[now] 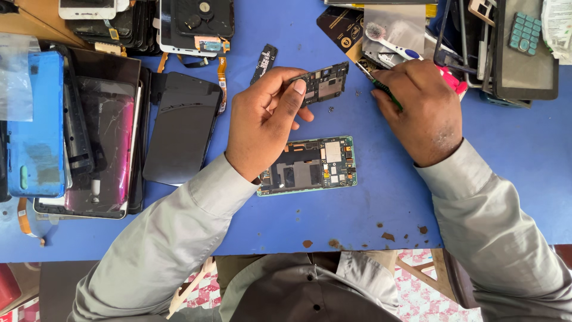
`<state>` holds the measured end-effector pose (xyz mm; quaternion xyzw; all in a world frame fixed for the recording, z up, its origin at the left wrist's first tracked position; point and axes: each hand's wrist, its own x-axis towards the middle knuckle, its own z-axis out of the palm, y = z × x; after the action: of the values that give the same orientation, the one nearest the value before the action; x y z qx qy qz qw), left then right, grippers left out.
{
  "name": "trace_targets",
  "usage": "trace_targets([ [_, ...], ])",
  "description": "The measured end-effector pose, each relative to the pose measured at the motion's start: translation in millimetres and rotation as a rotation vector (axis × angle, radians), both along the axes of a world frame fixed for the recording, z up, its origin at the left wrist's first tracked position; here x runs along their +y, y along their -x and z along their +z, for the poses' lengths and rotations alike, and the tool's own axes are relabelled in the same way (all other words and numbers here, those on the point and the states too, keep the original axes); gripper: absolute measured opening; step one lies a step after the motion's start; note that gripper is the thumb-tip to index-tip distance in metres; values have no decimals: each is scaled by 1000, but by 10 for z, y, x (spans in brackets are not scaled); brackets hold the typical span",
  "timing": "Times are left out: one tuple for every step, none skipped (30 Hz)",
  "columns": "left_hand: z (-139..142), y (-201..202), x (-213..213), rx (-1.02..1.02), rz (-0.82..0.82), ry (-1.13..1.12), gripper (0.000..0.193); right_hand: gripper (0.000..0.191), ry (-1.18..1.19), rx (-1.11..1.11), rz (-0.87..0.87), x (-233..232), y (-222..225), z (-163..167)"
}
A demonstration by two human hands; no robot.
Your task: The person uses a screwdriver to unscrew and pry components from a disassembled smartphone at a repair bench, working on the phone's mid-frame and internal board, then sets the frame down and continues unscrewing small screws on the work surface.
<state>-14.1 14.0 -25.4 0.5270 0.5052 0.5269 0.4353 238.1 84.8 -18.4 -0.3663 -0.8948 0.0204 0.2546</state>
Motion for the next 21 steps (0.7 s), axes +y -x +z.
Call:
trace_targets([
  [1,-5,0,-1,-1,2,29,27,-4,1,2,-4,4,4],
  [3,-2,2,-3,-1,3,29,28,-8,3,4,-8,8,10],
  [7,-3,1,-4,-1,5,29,27,-9,13,8,-14,10,21],
  [9,-11,-6,-11,-6,17,29,26,-9,23,13,-19,11,34],
  [11,-24,-10,-16,-11,27,29,25,-10,34,17,-25,11,52],
  [17,-24,-12,-19,-16,38,29,24,-21,45,13,-33,12,73],
  [22,-27,-17,-31,-39,42,29,24,-30,57,9,-44,10,96],
  [26,-35,-25,-46,-59,45,28,24,-20,84,21,-58,10,122],
  [32,-39,-32,-62,-79,47,28,25,-10,111,34,-73,11,146],
  [40,-31,-35,-73,-108,57,29,28,17,153,57,-90,13,171],
  [47,-28,-35,-86,-138,66,30,31,43,193,79,-106,19,190],
  [53,-31,-37,-101,-169,75,32,37,85,213,123,-122,26,204],
  [60,-37,-43,-113,-195,82,33,44,127,234,166,-137,36,211],
  [70,-33,-48,-124,-222,89,35,51,168,256,210,-147,47,212],
  [78,-34,-55,-135,-249,97,37,60,170,258,231,-155,58,207],
  [85,-39,-61,-159,-272,106,37,68,171,261,253,-159,72,193],
  [91,-47,-69,-183,-294,114,38,77,173,264,275,-161,77,179],
  [98,-46,-70,-206,-316,121,39,80,166,236,272,-161,79,165],
  [104,-43,-67,-203,-323,125,39,82,159,208,270,-159,75,147],
  [109,-41,-66,-200,-330,129,40,85,153,181,269,-158,69,134],
  [113,-45,-71,-198,-336,136,40,81,142,194,274,-155,58,119],
])
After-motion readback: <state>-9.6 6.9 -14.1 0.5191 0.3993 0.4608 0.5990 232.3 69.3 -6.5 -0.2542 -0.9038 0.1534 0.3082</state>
